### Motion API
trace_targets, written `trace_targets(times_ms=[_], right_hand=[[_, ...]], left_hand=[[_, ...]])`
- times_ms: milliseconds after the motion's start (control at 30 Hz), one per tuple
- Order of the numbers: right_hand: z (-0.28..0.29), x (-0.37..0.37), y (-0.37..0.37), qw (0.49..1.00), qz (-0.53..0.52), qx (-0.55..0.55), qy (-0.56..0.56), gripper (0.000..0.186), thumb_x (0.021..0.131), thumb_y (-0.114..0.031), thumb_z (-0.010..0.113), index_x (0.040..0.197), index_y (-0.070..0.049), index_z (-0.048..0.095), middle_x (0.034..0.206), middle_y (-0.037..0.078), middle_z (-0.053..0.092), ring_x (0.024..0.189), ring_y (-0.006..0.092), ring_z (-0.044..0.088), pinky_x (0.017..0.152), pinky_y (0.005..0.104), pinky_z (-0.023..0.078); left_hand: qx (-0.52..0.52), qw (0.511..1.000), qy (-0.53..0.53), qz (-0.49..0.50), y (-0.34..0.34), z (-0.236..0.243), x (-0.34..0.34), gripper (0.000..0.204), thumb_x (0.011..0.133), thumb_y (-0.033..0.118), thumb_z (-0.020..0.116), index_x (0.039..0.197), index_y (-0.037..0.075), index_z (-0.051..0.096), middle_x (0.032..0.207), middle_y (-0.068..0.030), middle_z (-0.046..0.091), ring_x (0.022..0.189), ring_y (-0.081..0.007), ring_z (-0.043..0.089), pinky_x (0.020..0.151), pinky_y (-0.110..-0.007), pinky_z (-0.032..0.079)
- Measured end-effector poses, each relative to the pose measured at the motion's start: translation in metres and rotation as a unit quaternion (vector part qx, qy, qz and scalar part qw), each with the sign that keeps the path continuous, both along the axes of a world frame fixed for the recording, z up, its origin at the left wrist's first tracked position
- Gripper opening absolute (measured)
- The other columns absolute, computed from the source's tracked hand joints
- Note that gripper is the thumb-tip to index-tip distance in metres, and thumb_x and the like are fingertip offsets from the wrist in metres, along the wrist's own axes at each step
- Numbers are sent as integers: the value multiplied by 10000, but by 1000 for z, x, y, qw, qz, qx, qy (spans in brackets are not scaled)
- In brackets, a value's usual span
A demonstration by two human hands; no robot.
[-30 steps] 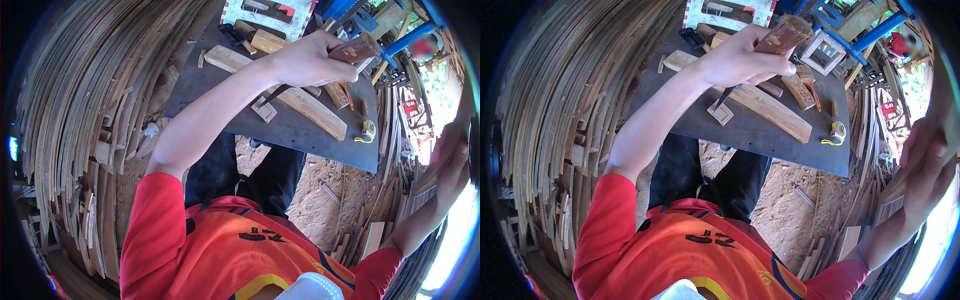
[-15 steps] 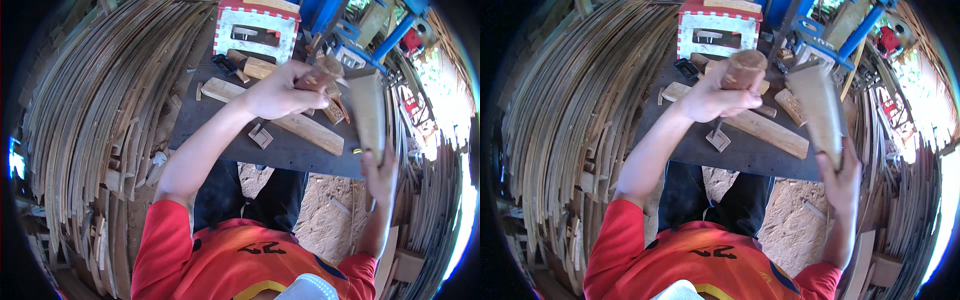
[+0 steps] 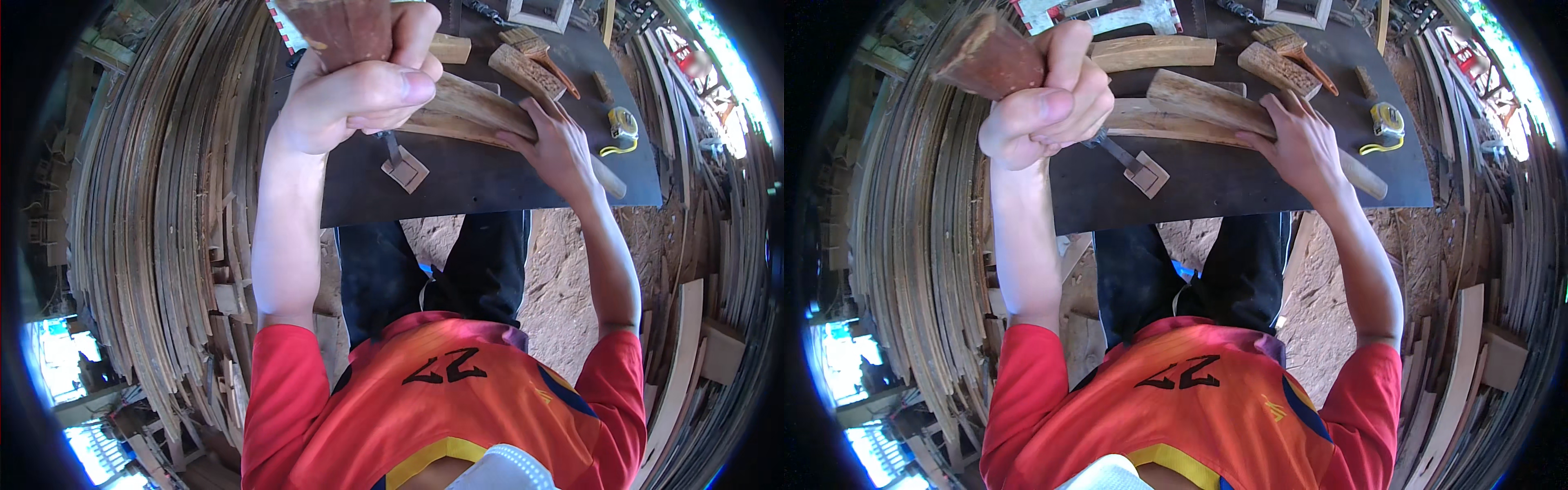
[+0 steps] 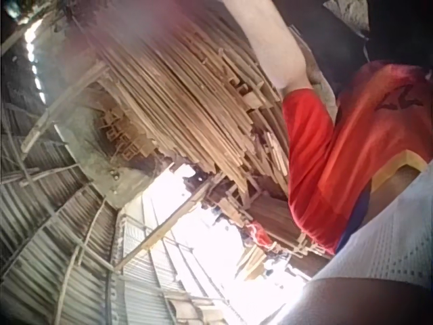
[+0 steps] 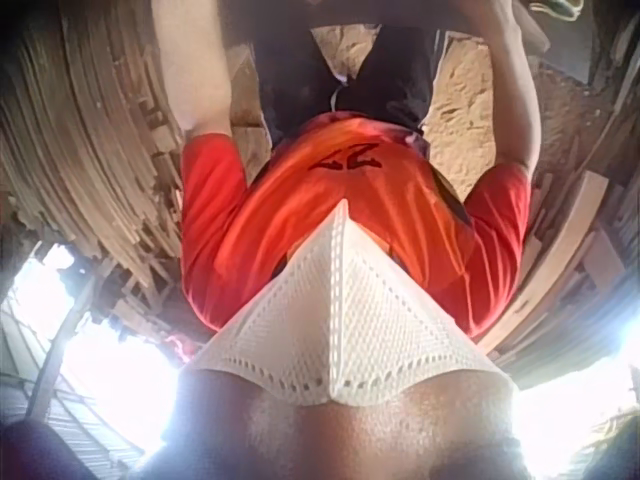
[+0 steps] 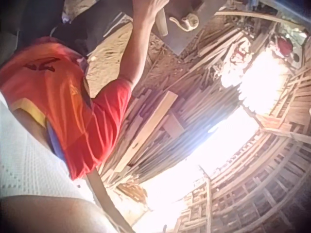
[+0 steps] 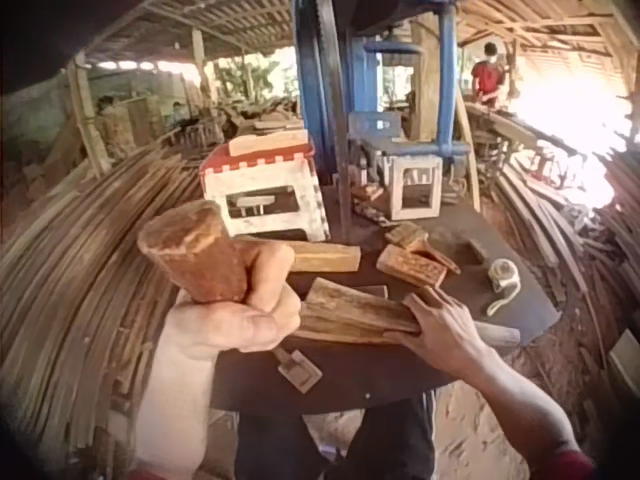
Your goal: Chiseling a rectangular socket into a piece of wood using a chisel and a wooden block as a mallet.
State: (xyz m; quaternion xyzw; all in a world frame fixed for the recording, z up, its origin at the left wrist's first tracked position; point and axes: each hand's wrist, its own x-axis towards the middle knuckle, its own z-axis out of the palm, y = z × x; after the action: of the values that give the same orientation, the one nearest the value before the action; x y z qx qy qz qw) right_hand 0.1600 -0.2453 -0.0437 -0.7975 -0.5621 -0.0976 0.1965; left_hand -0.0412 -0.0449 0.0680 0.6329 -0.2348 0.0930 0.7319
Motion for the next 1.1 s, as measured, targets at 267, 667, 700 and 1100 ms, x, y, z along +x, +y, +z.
trace_targets(times_ms=[267,667,700,1100], right_hand=[[-9,-1,21,999,14,22,-26,547,830,-437,715,1127,6,598,1066,164,613,1018,347,604,878,436,494],[-46,-103,37,969,119,118,184,412,720,-345,808,938,-54,617,812,89,592,779,277,622,732,375,506],[-47,-105,39,974,92,127,167,442,714,-381,806,949,-60,615,836,94,589,804,281,621,756,382,503],[-48,-108,46,987,85,49,129,440,775,-423,737,1040,-89,631,901,79,576,860,250,603,768,370,460]], left_hand=[[6,999,-23,-33,1,-2,2,251,872,192,639,815,125,404,501,63,415,370,-41,329,381,-196,260],[-47,997,-60,-14,-4,-2,3,235,746,24,679,740,66,449,522,34,406,407,-59,324,407,-230,242],[-44,997,-57,-15,-3,-2,2,235,746,24,679,740,66,449,522,34,406,407,-59,324,407,-230,242],[41,986,-155,-41,4,-1,-23,221,786,90,712,694,81,512,494,52,480,363,-60,434,367,-193,333]])
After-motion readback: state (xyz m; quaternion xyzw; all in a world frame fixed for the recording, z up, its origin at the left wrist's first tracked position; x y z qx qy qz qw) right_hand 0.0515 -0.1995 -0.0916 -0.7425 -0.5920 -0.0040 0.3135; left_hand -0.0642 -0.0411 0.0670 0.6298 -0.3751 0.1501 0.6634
